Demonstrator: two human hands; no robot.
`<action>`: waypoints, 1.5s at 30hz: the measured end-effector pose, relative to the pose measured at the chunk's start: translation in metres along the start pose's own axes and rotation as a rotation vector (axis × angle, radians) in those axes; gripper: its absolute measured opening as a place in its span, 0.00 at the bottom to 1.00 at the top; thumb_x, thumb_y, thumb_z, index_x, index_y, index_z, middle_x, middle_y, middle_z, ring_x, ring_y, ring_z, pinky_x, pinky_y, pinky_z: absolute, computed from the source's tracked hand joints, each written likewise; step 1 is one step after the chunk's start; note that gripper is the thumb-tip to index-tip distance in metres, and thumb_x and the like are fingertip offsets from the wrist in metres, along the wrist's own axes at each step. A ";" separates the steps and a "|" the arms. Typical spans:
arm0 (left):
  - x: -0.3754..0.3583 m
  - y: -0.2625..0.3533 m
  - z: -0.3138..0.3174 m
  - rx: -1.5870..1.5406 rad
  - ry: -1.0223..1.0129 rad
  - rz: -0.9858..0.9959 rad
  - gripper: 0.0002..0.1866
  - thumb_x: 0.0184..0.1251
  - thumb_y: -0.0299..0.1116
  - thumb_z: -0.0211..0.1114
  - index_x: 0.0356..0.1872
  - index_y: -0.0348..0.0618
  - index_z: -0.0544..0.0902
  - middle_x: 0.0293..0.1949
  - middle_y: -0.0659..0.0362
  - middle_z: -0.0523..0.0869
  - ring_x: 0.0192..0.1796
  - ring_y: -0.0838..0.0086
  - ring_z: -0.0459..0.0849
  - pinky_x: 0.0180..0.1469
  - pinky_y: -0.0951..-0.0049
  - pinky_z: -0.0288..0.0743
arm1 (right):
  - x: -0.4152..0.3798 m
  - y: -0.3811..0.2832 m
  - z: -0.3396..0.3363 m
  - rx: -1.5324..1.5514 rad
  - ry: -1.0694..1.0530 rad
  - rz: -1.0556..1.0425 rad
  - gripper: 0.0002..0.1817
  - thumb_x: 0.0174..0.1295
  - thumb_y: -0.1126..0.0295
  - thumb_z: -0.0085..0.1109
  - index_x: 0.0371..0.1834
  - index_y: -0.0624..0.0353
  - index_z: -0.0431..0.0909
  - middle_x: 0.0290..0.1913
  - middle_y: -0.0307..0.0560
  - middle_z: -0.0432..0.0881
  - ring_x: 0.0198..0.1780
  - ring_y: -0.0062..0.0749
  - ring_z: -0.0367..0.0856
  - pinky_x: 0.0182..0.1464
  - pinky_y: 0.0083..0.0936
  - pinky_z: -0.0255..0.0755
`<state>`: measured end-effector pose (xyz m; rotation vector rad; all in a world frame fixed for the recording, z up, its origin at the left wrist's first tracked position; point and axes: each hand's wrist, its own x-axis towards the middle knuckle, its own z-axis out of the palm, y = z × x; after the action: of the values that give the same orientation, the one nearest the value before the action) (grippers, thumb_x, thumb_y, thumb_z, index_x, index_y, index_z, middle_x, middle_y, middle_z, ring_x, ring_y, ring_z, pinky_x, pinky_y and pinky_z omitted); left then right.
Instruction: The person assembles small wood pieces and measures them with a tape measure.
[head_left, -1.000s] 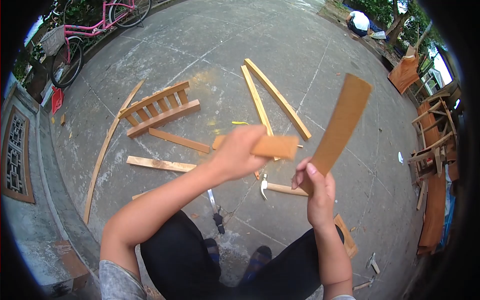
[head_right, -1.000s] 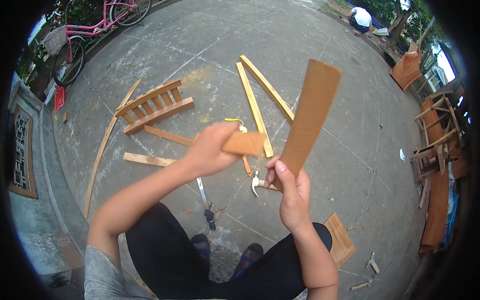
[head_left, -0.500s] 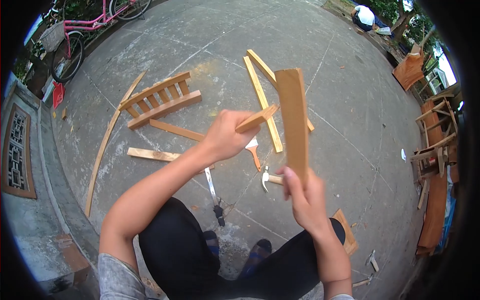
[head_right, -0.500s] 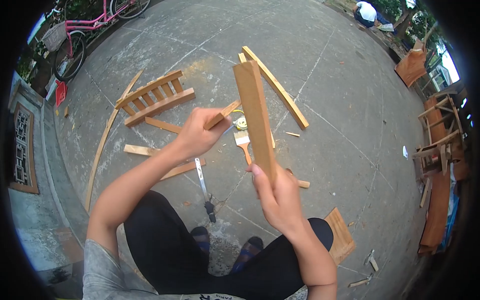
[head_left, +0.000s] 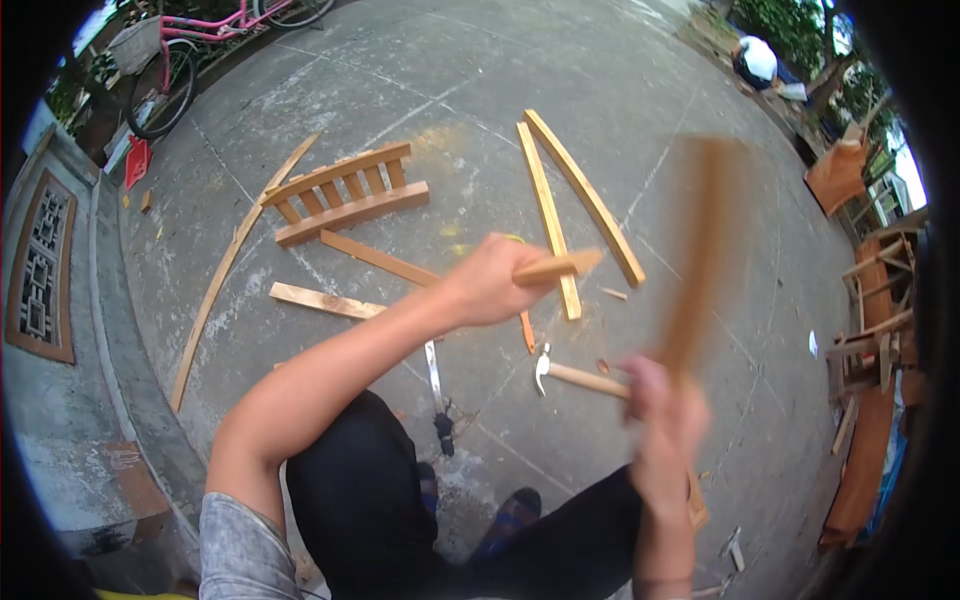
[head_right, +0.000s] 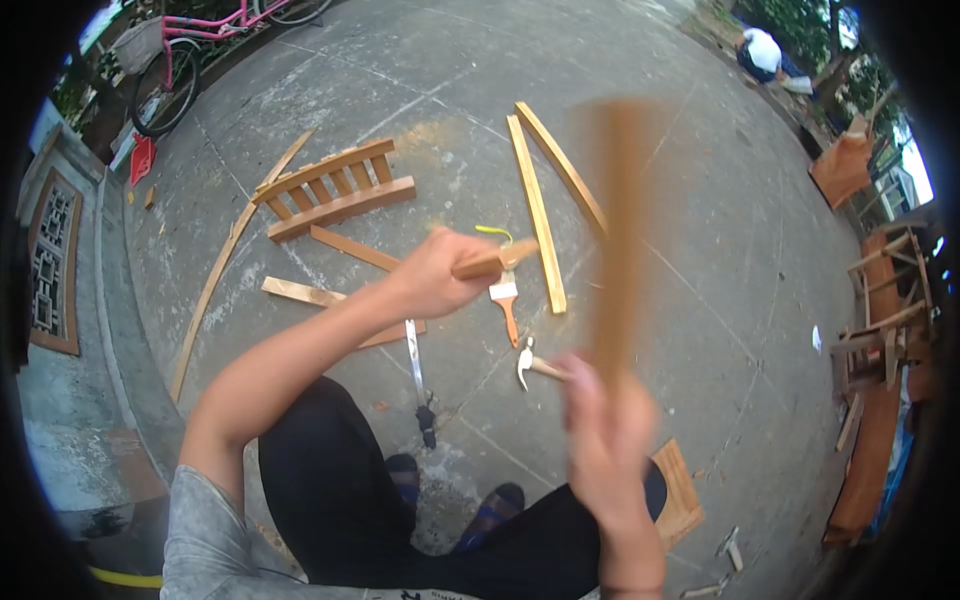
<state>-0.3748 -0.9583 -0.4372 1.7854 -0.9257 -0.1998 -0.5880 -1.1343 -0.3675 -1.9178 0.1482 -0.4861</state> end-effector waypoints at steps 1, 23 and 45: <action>0.000 -0.002 -0.003 0.000 0.002 0.005 0.12 0.68 0.29 0.66 0.28 0.34 0.75 0.19 0.53 0.74 0.24 0.72 0.69 0.31 0.63 0.67 | -0.004 0.000 -0.003 0.060 0.114 -0.115 0.17 0.83 0.62 0.45 0.47 0.60 0.82 0.36 0.43 0.78 0.26 0.19 0.70 0.29 0.21 0.67; -0.008 0.002 0.000 0.340 -0.008 0.268 0.11 0.54 0.29 0.72 0.36 0.41 0.80 0.32 0.50 0.86 0.41 0.49 0.87 0.42 0.54 0.79 | 0.025 0.042 0.016 0.400 -0.095 0.152 0.13 0.76 0.72 0.56 0.59 0.60 0.79 0.42 0.40 0.82 0.40 0.19 0.75 0.46 0.22 0.70; -0.012 -0.001 -0.004 0.313 -0.012 0.190 0.12 0.55 0.30 0.72 0.32 0.38 0.77 0.29 0.48 0.84 0.37 0.47 0.86 0.39 0.54 0.77 | 0.021 0.032 0.013 0.175 -0.233 0.218 0.13 0.80 0.68 0.55 0.61 0.61 0.78 0.38 0.36 0.79 0.44 0.18 0.78 0.48 0.21 0.72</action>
<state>-0.3806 -0.9474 -0.4400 1.9662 -1.1788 0.0598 -0.5594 -1.1427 -0.3954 -1.7470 0.1551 -0.1234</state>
